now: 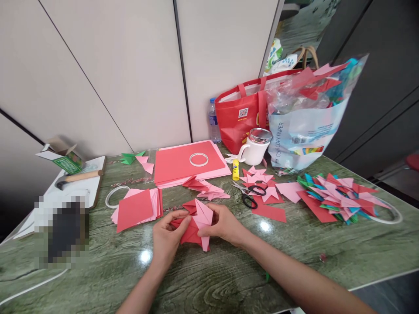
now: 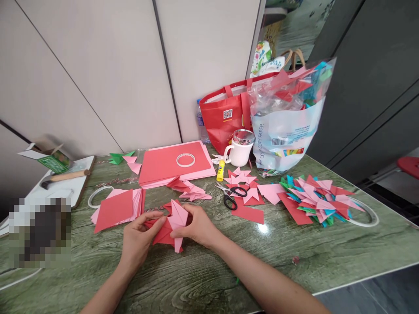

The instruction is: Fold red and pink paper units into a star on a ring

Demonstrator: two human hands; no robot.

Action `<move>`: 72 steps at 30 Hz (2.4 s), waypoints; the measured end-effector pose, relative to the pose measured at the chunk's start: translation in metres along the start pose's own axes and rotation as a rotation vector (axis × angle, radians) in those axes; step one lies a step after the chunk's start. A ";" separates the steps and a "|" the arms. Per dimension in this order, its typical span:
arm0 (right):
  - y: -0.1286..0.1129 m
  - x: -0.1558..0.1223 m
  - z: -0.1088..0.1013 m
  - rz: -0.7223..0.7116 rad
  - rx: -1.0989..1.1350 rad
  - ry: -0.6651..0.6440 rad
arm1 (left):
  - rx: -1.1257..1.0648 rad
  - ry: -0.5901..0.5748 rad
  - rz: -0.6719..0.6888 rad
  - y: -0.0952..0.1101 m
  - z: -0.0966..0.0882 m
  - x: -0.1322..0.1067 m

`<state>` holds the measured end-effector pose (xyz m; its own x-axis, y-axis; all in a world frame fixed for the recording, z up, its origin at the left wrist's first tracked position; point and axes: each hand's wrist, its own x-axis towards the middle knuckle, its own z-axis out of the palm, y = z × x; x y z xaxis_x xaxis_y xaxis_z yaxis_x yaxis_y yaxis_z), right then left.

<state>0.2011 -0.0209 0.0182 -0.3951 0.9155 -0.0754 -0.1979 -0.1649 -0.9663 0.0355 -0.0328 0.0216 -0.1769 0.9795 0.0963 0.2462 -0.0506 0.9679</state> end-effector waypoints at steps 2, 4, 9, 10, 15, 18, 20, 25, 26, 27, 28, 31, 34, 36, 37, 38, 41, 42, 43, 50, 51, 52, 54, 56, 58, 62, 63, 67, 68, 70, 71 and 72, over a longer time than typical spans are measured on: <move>-0.001 0.000 -0.001 0.006 -0.010 -0.005 | 0.003 0.000 0.004 0.000 0.000 0.001; 0.000 0.001 -0.001 0.011 -0.014 -0.005 | 0.002 -0.002 0.002 -0.001 0.001 0.001; 0.000 0.001 -0.002 -0.001 -0.030 -0.004 | -0.004 -0.012 0.007 0.003 0.001 0.000; 0.000 0.001 -0.002 -0.009 -0.041 -0.013 | -0.007 -0.015 0.011 0.004 0.001 -0.001; -0.002 0.001 0.000 -0.032 -0.091 -0.030 | -0.064 -0.035 -0.002 0.003 0.000 -0.001; -0.001 0.000 0.002 -0.028 -0.105 0.004 | -0.091 -0.032 -0.012 0.001 0.001 -0.001; 0.000 0.000 0.003 -0.029 -0.105 0.018 | -0.107 -0.033 -0.024 0.002 0.002 -0.001; -0.002 0.000 0.002 -0.045 -0.108 0.029 | -0.160 -0.066 -0.085 0.007 0.001 -0.002; -0.002 0.000 0.001 -0.051 -0.111 0.037 | -0.173 -0.073 -0.107 0.008 0.001 -0.002; -0.003 0.001 0.001 -0.055 -0.109 0.048 | -0.199 -0.086 -0.134 0.009 0.000 -0.002; -0.003 0.001 0.000 -0.057 -0.103 0.059 | -0.240 -0.106 -0.167 0.010 0.000 -0.001; -0.004 0.001 0.000 -0.053 -0.067 0.086 | -0.405 -0.195 -0.262 0.013 0.000 -0.001; -0.004 0.001 0.002 -0.045 -0.055 0.099 | -0.499 -0.253 -0.300 0.014 0.001 0.000; -0.003 0.001 0.003 -0.043 -0.064 0.114 | -0.538 -0.266 -0.319 0.013 0.002 -0.001; -0.003 0.001 0.004 -0.043 -0.067 0.124 | -0.559 -0.264 -0.330 0.013 0.003 -0.001; -0.002 0.001 0.004 -0.045 -0.068 0.139 | -0.579 -0.258 -0.341 0.013 0.003 -0.002; 0.000 0.001 0.004 -0.036 -0.050 0.187 | -0.618 -0.231 -0.358 0.012 0.004 -0.003; 0.001 0.001 0.005 -0.030 -0.036 0.197 | -0.623 -0.224 -0.360 0.013 0.005 -0.003; 0.002 0.001 0.005 -0.024 -0.022 0.205 | -0.626 -0.218 -0.363 0.013 0.005 -0.003; 0.003 0.001 0.007 -0.028 0.019 0.214 | -0.622 -0.156 -0.353 0.011 0.008 -0.004; 0.004 0.001 0.007 -0.029 0.017 0.211 | -0.618 -0.147 -0.355 0.011 0.008 -0.004; 0.004 0.001 0.006 -0.032 0.014 0.210 | -0.614 -0.135 -0.362 0.010 0.008 -0.004; 0.005 0.001 0.006 -0.037 0.007 0.215 | -0.609 -0.106 -0.382 0.009 0.008 -0.004; 0.006 0.001 0.005 -0.037 0.004 0.218 | -0.604 -0.083 -0.394 0.009 0.008 -0.004; 0.006 0.001 0.006 -0.038 -0.004 0.217 | -0.593 -0.077 -0.405 0.009 0.009 -0.004; 0.008 0.002 0.009 -0.026 -0.041 0.214 | -0.596 -0.077 -0.458 0.008 0.010 -0.006; 0.009 0.002 0.010 -0.023 -0.048 0.210 | -0.601 -0.069 -0.464 0.007 0.011 -0.006; 0.011 0.001 0.013 -0.044 -0.084 0.205 | -0.608 -0.004 -0.448 0.003 0.012 -0.006; 0.012 0.001 0.013 -0.056 -0.086 0.203 | -0.606 0.010 -0.439 0.002 0.011 -0.006; 0.011 0.002 0.012 -0.087 -0.079 0.204 | -0.597 0.039 -0.413 0.001 0.009 -0.004; 0.011 0.003 0.011 -0.110 -0.081 0.221 | -0.590 0.052 -0.398 0.001 0.008 -0.003; 0.009 0.004 0.008 -0.136 -0.092 0.247 | -0.584 0.060 -0.385 0.002 0.006 -0.001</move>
<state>0.1907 -0.0217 0.0113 -0.1385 0.9903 0.0093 -0.1469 -0.0113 -0.9891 0.0421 -0.0330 0.0215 -0.2055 0.9372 -0.2817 -0.3935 0.1844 0.9007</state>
